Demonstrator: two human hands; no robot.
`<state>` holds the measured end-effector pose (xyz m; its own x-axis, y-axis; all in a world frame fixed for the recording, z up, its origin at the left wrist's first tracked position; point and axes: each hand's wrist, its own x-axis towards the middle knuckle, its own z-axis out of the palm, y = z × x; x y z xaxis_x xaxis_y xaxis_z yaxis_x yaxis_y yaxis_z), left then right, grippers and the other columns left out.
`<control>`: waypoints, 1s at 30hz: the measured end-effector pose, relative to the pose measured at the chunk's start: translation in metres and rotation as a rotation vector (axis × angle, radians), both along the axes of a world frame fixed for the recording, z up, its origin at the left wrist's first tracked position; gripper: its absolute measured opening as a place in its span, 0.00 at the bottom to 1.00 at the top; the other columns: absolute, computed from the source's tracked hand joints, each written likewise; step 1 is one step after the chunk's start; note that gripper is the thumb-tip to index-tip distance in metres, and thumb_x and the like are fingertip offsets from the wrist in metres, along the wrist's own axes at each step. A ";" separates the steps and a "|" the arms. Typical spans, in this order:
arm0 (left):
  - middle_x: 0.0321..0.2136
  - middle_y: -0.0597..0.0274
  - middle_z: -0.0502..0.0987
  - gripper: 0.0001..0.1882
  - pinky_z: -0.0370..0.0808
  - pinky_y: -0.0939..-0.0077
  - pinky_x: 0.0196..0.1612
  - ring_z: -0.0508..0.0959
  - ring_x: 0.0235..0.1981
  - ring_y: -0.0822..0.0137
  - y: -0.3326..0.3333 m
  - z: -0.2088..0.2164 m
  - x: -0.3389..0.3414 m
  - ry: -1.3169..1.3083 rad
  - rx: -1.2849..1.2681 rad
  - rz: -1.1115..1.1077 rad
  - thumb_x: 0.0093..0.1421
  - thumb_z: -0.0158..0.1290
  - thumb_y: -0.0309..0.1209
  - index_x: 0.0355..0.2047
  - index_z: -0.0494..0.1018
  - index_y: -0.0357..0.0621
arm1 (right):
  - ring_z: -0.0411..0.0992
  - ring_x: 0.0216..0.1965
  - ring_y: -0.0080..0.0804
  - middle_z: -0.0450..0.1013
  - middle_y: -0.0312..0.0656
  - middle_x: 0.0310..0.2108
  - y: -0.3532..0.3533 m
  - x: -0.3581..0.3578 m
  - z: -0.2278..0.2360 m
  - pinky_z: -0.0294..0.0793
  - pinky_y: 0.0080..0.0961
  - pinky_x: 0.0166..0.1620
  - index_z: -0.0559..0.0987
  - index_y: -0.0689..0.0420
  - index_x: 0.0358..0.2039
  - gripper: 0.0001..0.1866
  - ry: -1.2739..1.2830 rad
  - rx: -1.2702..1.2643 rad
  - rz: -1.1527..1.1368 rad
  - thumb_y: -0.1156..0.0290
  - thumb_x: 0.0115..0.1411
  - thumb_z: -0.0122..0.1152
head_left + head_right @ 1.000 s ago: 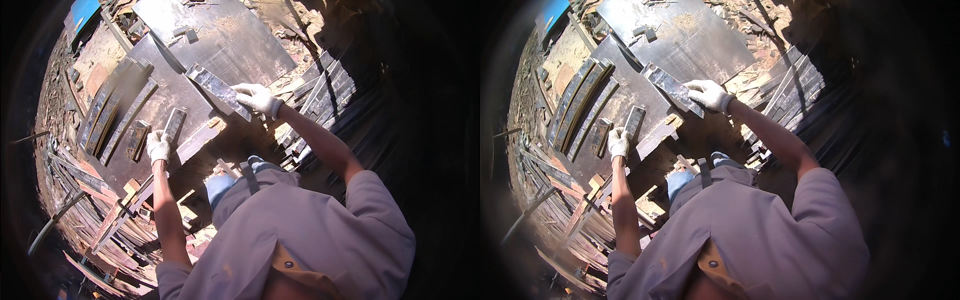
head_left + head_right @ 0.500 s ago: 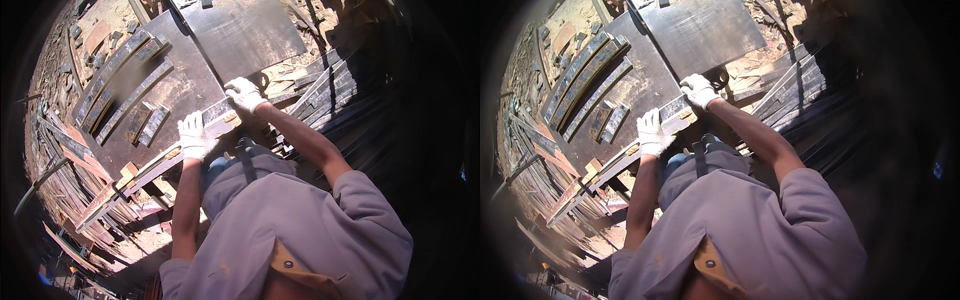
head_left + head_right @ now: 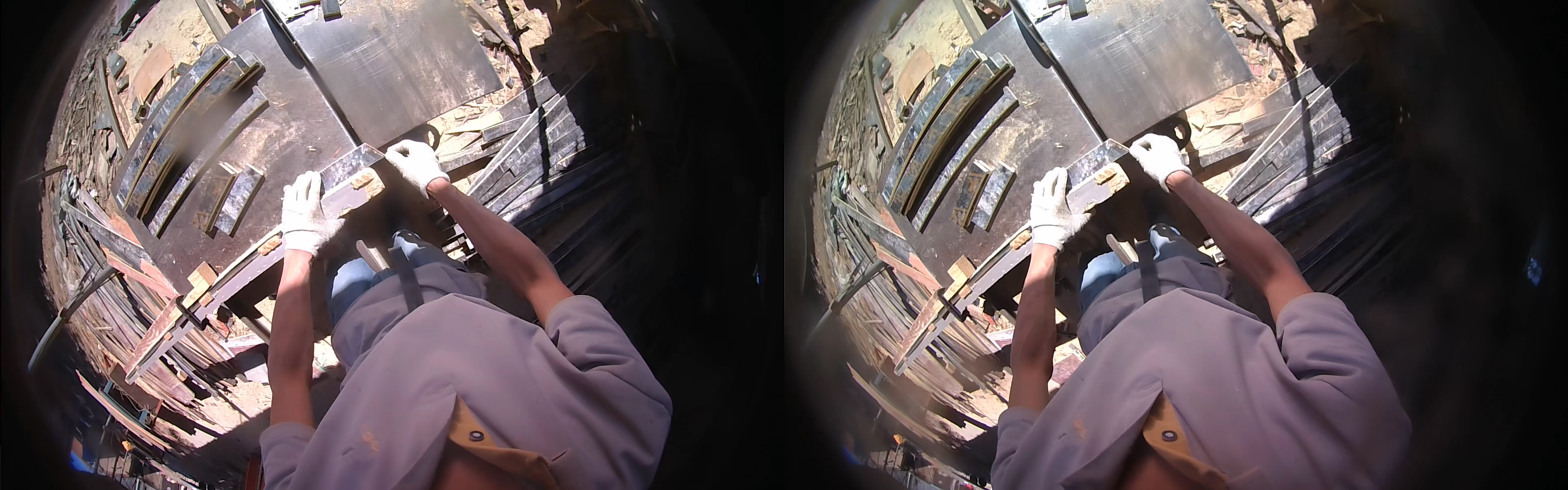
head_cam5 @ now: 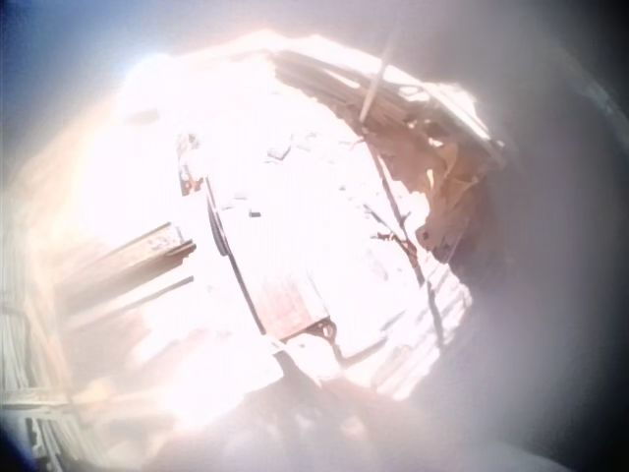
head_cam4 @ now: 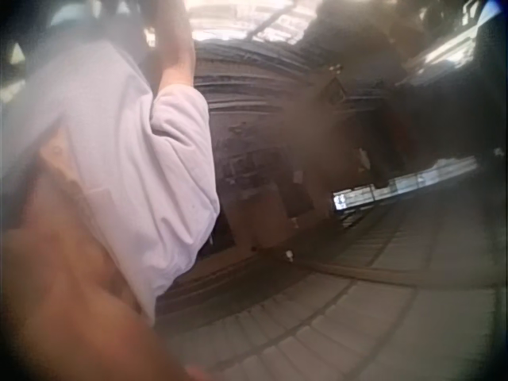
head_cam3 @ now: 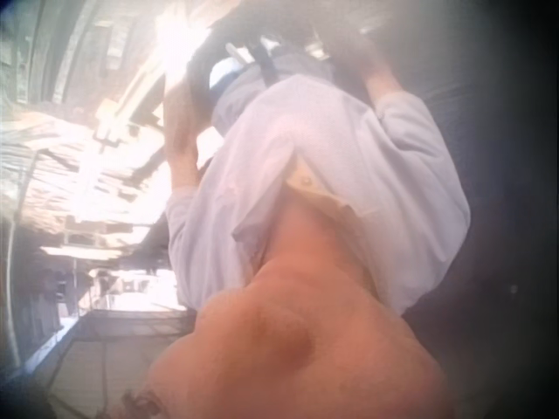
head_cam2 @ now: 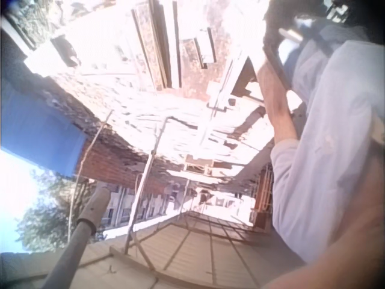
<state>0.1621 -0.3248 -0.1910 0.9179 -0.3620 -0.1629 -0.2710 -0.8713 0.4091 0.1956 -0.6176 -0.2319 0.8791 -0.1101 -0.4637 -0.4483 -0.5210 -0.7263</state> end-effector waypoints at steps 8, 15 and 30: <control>0.66 0.49 0.71 0.55 0.67 0.56 0.70 0.70 0.66 0.48 0.005 -0.013 -0.008 -0.080 0.064 -0.021 0.38 0.77 0.49 0.66 0.70 0.41 | 0.82 0.36 0.40 0.84 0.45 0.34 -0.051 -0.171 -0.008 0.80 0.34 0.43 0.86 0.58 0.38 0.10 -0.080 0.030 -0.131 0.65 0.62 0.68; 0.66 0.54 0.71 0.55 0.69 0.60 0.69 0.70 0.66 0.51 0.016 -0.019 -0.001 -0.096 0.138 -0.026 0.39 0.76 0.51 0.67 0.70 0.43 | 0.83 0.38 0.37 0.84 0.48 0.35 -0.071 -0.320 -0.005 0.80 0.32 0.43 0.85 0.61 0.42 0.11 -0.114 0.087 -0.241 0.68 0.65 0.66; 0.55 0.48 0.77 0.44 0.71 0.56 0.62 0.76 0.58 0.48 0.002 -0.005 0.032 0.139 0.132 0.085 0.56 0.60 0.68 0.65 0.73 0.53 | 0.83 0.40 0.40 0.84 0.49 0.37 -0.054 -0.304 0.035 0.81 0.33 0.44 0.86 0.58 0.43 0.12 -0.104 -0.045 -0.148 0.65 0.63 0.67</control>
<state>0.1943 -0.3231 -0.1961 0.9095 -0.2513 -0.3312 -0.1429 -0.9370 0.3187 -0.1085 -0.6711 -0.1970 0.8950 -0.2600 -0.3624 -0.4457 -0.4883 -0.7503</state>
